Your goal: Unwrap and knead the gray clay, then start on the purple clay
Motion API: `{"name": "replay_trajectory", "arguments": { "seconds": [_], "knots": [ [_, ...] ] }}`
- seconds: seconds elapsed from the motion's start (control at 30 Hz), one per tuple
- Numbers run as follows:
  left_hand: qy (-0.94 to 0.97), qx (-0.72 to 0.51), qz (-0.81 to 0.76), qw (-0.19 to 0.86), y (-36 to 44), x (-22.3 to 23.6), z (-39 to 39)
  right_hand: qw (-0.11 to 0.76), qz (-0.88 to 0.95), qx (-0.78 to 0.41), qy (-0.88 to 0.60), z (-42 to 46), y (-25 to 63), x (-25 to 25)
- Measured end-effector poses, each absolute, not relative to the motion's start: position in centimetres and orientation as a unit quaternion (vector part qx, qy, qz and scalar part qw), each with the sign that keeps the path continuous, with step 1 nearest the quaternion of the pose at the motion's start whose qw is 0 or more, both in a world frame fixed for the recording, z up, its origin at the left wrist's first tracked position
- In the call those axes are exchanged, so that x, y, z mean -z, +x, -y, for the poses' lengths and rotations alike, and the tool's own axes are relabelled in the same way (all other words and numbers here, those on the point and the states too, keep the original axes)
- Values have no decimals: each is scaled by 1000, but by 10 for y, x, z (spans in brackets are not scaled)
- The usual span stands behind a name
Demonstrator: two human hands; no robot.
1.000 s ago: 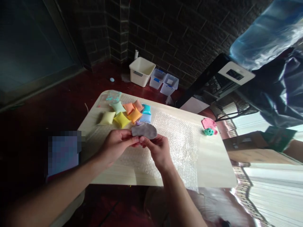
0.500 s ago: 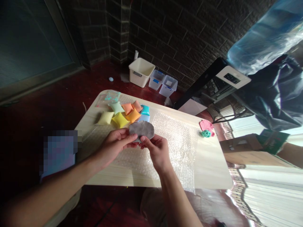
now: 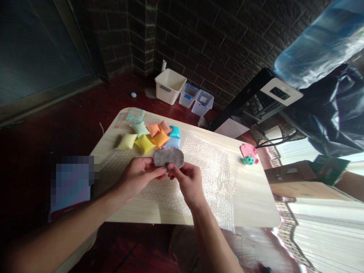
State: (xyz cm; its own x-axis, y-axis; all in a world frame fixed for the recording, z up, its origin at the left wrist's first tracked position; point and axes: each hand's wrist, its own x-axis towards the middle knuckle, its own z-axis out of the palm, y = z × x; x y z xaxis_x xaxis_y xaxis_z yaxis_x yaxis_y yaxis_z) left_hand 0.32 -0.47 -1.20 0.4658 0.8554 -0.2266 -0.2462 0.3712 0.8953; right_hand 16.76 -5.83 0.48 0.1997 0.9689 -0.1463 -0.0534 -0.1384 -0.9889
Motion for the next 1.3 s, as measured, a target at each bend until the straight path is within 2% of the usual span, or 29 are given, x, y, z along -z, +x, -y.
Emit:
{"name": "replay_trajectory", "arguments": {
  "seconds": [0.5, 0.67, 0.9, 1.17, 1.3],
  "knots": [
    [399, -346, -338, 779, 0, 14, 2, 521, 407, -498, -562, 55, 168, -7],
    [389, -339, -314, 797, -2, 13, 1, 548, 354, -511, -560, 54, 171, -4],
    [397, -363, -343, 770, 0, 17, 2, 538, 353, -544, -539, 55, 169, -7],
    [395, -343, -328, 786, 0, 12, 2, 547, 337, -535, -549, 54, 170, -5],
    [420, -378, -339, 753, -1, 12, 0, 534, 333, -552, -547, 54, 169, -7]
  ]
}}
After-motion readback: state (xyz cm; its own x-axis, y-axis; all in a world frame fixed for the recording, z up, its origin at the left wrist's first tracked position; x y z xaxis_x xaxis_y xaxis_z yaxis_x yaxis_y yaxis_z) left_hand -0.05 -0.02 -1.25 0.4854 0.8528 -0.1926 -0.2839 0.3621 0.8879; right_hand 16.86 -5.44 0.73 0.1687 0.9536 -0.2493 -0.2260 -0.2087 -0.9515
